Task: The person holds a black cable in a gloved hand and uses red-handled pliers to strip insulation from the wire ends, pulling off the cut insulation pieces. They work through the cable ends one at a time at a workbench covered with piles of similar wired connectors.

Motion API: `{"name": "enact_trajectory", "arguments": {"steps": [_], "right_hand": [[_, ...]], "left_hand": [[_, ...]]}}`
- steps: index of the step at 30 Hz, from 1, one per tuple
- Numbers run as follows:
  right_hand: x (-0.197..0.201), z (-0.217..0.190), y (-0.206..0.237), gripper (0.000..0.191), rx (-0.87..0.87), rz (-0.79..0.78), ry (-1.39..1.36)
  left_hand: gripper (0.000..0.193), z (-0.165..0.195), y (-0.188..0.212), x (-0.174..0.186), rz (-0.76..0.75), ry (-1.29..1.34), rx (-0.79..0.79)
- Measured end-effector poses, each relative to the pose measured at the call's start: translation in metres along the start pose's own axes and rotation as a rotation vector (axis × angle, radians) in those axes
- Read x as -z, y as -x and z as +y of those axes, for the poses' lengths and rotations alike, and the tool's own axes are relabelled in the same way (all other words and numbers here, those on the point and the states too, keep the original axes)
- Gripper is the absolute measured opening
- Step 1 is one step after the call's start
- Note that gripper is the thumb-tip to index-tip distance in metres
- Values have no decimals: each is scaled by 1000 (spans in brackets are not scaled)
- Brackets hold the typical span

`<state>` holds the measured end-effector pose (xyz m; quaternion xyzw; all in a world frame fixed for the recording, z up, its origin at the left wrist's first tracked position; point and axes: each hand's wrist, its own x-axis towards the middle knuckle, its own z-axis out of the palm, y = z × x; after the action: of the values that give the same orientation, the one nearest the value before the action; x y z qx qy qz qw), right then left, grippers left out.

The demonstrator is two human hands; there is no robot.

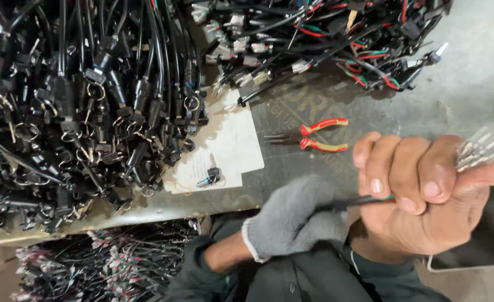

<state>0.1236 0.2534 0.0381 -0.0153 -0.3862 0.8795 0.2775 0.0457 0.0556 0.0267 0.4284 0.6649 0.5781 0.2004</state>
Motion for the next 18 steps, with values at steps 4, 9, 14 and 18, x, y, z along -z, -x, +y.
{"name": "enact_trajectory", "arguments": {"steps": [4,9,14,18], "right_hand": [[-6,-5,-37,53,-102,55,-19],[-18,44,-80,32,-385,280,72],[23,96,1,44,-617,-334,455],[43,107,18,33,-345,-436,1122]], "left_hand": [[36,-21,-1,24,-16,10,-226],[34,-35,17,29,-72,1284,309],[33,-33,12,61,158,819,441],[26,-32,4,46,413,263,260]]}}
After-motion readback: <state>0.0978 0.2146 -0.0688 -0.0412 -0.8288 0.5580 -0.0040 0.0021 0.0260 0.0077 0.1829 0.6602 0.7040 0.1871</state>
